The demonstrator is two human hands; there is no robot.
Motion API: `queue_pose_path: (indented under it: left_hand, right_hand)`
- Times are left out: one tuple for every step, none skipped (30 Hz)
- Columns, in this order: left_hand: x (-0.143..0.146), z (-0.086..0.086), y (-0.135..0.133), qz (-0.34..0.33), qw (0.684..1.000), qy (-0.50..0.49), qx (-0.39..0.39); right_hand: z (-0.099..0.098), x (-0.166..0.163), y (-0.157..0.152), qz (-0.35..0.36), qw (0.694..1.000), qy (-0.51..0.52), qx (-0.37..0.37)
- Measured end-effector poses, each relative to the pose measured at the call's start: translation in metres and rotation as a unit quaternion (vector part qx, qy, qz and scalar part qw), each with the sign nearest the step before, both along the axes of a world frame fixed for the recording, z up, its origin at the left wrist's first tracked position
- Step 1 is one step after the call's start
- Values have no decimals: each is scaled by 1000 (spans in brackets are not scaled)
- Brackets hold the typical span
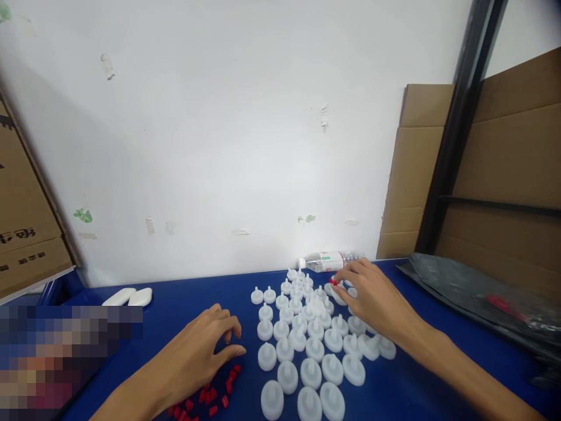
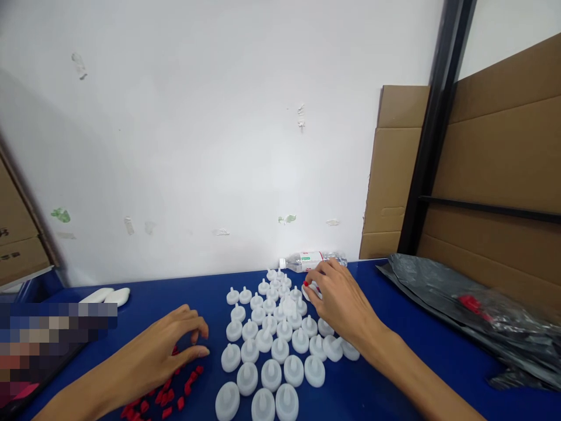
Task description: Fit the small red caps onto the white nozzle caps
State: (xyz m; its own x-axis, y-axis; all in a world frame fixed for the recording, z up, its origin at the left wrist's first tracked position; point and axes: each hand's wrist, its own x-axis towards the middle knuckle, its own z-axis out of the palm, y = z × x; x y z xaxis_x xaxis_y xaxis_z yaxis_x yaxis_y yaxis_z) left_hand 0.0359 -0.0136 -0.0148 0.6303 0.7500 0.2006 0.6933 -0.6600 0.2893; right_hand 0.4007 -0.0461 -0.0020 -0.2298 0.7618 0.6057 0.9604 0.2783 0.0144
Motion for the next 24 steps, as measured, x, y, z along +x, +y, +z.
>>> queue_pose_path:
  left_hand:
    - [0, -1, -1, 4, 1000, 3, -9]
    - [0, -2, -1, 8, 1000, 7, -16]
    - [-1, -2, -2, 13, 1000, 13, -21]
    - [-1, -3, -2, 14, 999, 21, -26]
    - [-1, -3, -1, 12, 999, 28, -27]
    - [0, -4, -1, 10, 999, 34, -24]
    - [0, -5, 0, 8, 999, 39, -20]
    - [0, -6, 1, 6, 999, 42, -14]
    - [0, -7, 1, 3, 999, 41, -9]
    - [0, -8, 2, -2, 999, 38, -1]
    - [0, -10, 3, -8, 999, 34, 6]
    - [0, -11, 3, -16, 999, 31, 12]
    - [0, -11, 3, -22, 999, 28, 20]
    - [0, -12, 2, -27, 999, 25, 29]
    - [1, -11, 1, -30, 999, 22, 40]
    - [1, -11, 0, -30, 998, 18, 53]
    - [2, -10, -1, -29, 997, 14, 67]
    - [3, -8, -2, -27, 996, 11, 82]
    - [5, -7, -3, -25, 995, 7, 97]
    - [7, -5, -4, -23, 994, 3, 111]
    - [8, -4, -5, -19, 992, 0, 122]
    - [10, -3, -6, -15, 991, -1, 130]
    - [11, -2, -7, -11, 991, -1, 136]
    - [13, -2, -7, -7, 990, 0, 141]
  right_hand:
    - [-1, 1, 1, -6, 1000, -4, -12]
    - [-1, 1, 1, -11, 1000, -8, -25]
    - [-2, 1, 1, -17, 999, -12, -37]
    - [-2, 1, 0, -23, 998, -15, -49]
    - [-3, 0, 0, -30, 998, -17, -59]
    - [-4, 0, 0, -37, 997, -20, -68]
    - [-5, -1, -1, -44, 996, -23, -77]
    - [-6, -1, -1, -51, 995, -25, -84]
    - [-7, -1, -1, -59, 994, -28, -90]
    - [-8, 0, -1, -66, 993, -30, -94]
    - [-9, 0, -1, -73, 992, -31, -99]
    - [-10, 1, -1, -78, 991, -32, -104]
    - [-11, 2, -1, -80, 990, -33, -109]
    - [-11, 2, -1, -81, 990, -32, -114]
    - [-11, 3, -1, -78, 989, -31, -119]
    - [-11, 3, -1, -74, 989, -29, -124]
    - [-10, 3, -1, -69, 989, -25, -127]
    - [-10, 3, -1, -62, 990, -19, -129]
    - [-8, 2, -1, -54, 990, -13, -129]
    - [-7, 2, -1, -44, 990, -6, -130]
    - [-6, 1, -1, -35, 991, 2, -131]
    - [-5, 0, -1, -27, 991, 11, -131]
    - [-5, -2, -1, -23, 991, 20, -131]
    - [-5, -3, -1, -21, 991, 29, -131]
